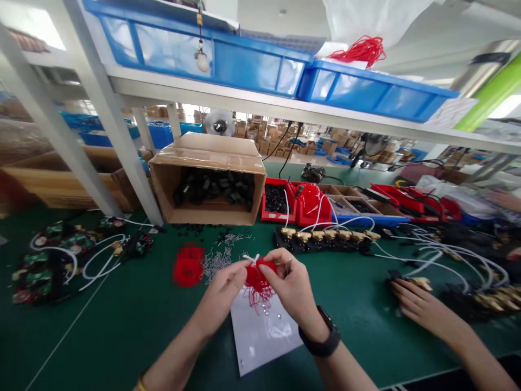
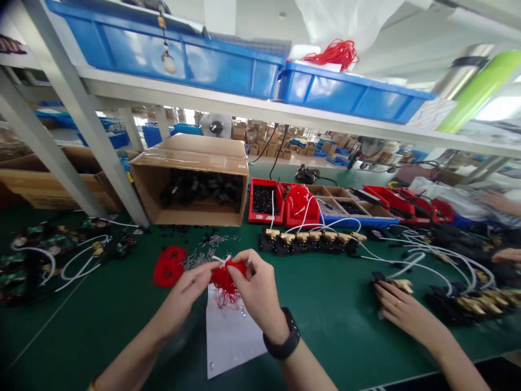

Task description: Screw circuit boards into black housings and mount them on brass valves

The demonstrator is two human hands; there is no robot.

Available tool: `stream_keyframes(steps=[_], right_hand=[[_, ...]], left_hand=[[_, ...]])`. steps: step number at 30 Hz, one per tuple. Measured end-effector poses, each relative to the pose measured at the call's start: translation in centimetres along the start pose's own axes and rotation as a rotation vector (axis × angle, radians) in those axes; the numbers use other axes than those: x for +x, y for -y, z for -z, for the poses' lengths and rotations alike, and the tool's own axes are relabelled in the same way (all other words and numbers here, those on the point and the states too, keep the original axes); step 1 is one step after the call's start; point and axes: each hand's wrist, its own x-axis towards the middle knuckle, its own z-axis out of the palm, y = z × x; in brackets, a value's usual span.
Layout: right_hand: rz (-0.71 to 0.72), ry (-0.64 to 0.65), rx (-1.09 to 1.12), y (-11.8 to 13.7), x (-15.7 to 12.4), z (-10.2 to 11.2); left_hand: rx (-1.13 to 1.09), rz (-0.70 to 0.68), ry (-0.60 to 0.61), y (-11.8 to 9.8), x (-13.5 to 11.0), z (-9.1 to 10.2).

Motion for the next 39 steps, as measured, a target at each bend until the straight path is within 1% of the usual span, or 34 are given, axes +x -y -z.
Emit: stream_keyframes(steps=[2,4,6,8,10,13,15,16,18,20,21,23,26,27,29,30,32,34,35,36,37,39], right_hand=[[0.105,-0.064,-0.045,0.2,-0.7,-0.5],[0.202,-0.15,-0.041,0.3,-1.4,-1.0],[0.267,-0.227,-0.02,0.3,-2.1,-1.5],[0.277,-0.26,0.007,0.3,-2.7,-1.9],[0.212,-0.234,0.035,0.3,-3.0,-2.2],[0.036,-0.122,0.06,0.5,-3.1,-2.2],[-0.048,-0.086,0.074,0.6,-2.8,-2.2],[-0.073,-0.083,0.093,0.5,-2.6,-2.2],[-0.113,-0.08,0.18,0.4,-2.2,-2.2],[-0.149,-0.075,0.317,0.3,-1.9,-2.1],[-0.167,-0.071,0.385,0.4,-1.8,-1.9],[-0.201,-0.042,0.492,0.5,-1.8,-1.7],[-0.247,0.042,0.604,0.4,-1.8,-1.4],[-0.249,0.041,0.626,0.3,-1.9,-1.5],[-0.227,-0.006,0.624,-0.1,-1.9,-1.9],[-0.208,-0.041,0.609,-0.4,-1.9,-2.2],[-0.196,-0.081,0.59,-0.7,-2.0,-3.1],[-0.218,-0.062,0.594,-0.9,-2.2,-3.6],[-0.216,-0.039,0.576,-0.9,-2.3,-3.6],[-0.196,-0.022,0.538,-0.8,-2.5,-3.5],[-0.161,-0.026,0.485,-0.6,-2.6,-3.1],[-0.09,-0.097,0.367,-0.2,-2.7,-2.3]], left_hand=[[-0.081,0.011,-0.027,0.2,-0.1,0.0],[-0.066,-0.018,-0.021,0.2,-0.2,-0.2],[0.023,-0.068,-0.018,0.1,-0.3,-0.5],[0.164,-0.106,-0.053,0.0,-0.5,-0.8],[0.323,-0.129,-0.121,0.0,-0.8,-1.0],[0.548,-0.198,-0.215,0.4,-1.1,-1.2],[0.652,-0.264,-0.24,0.6,-1.1,-1.2],[0.673,-0.284,-0.231,0.6,-1.2,-1.2],[0.647,-0.276,-0.165,0.3,-1.1,-1.2],[0.58,-0.232,-0.078,-0.2,-1.1,-1.1],[0.559,-0.212,-0.057,-0.4,-1.0,-1.0],[0.562,-0.202,-0.087,-0.5,-0.9,-0.8],[0.593,-0.257,-0.214,-0.2,-0.8,-0.7],[0.574,-0.283,-0.248,-0.1,-0.8,-0.8],[0.452,-0.3,-0.286,0.3,-0.9,-1.2],[0.338,-0.276,-0.279,0.6,-1.0,-1.5],[0.04,-0.178,-0.218,1.0,-1.1,-2.2],[-0.23,-0.09,-0.165,1.3,-1.2,-2.6],[-0.312,-0.073,-0.168,1.4,-1.2,-2.7],[-0.341,-0.075,-0.194,1.5,-1.1,-2.6],[-0.311,-0.09,-0.242,1.5,-1.1,-2.5],[-0.106,-0.141,-0.348,1.3,-1.0,-2.0]])
